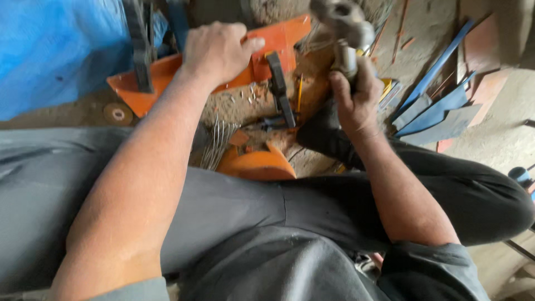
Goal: The person bends wire pieces into hooks using pliers, then uses a power drill to drive screws into an orange metal bracket clamped to a concrete block. The person also uses a hammer to tap the screws into place.
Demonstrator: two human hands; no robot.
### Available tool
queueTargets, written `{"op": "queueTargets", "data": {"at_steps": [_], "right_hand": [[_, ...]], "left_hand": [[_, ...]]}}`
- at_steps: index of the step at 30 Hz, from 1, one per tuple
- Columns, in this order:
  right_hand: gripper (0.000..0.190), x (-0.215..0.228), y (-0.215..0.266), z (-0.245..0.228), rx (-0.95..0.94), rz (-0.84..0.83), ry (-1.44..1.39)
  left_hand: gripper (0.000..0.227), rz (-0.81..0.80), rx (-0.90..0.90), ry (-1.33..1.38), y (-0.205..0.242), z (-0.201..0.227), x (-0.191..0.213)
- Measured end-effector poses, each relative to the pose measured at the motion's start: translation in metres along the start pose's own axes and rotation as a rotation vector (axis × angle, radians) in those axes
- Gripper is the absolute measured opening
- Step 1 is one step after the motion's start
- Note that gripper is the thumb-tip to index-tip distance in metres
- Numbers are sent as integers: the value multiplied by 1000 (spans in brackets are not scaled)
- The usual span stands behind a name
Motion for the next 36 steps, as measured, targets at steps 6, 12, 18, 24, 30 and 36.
{"op": "queueTargets", "data": {"at_steps": [6,12,18,24,30,36], "right_hand": [[28,-4,-10,-3,93,-81,58],[27,-4,6,24,31,-3,-51],[25,-8,-10,22,16,-135,182],[28,-6,-12,4,79,-93,241],[25,-1,-14,-2,122,-36,246],[26,4,-17,1,112,-62,293]], "left_hand": [[53,32,-16,-11,-9,4,8],[54,-76,32,-23,0,3,-1],[52,37,-19,-24,-9,7,7],[55,1,-6,-50,-8,4,5],[53,37,-2,-28,-8,6,6],[51,10,11,-6,-13,10,10]]}}
Point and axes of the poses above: each hand's wrist, its own y-axis away from the middle knuckle, its own x-axis out of the back of the hand, z = x × y, the point moved 4 cm from there along -y, towards the middle knuckle, and after that the axes turned 11 degrees about z, right-handed, at the moved point
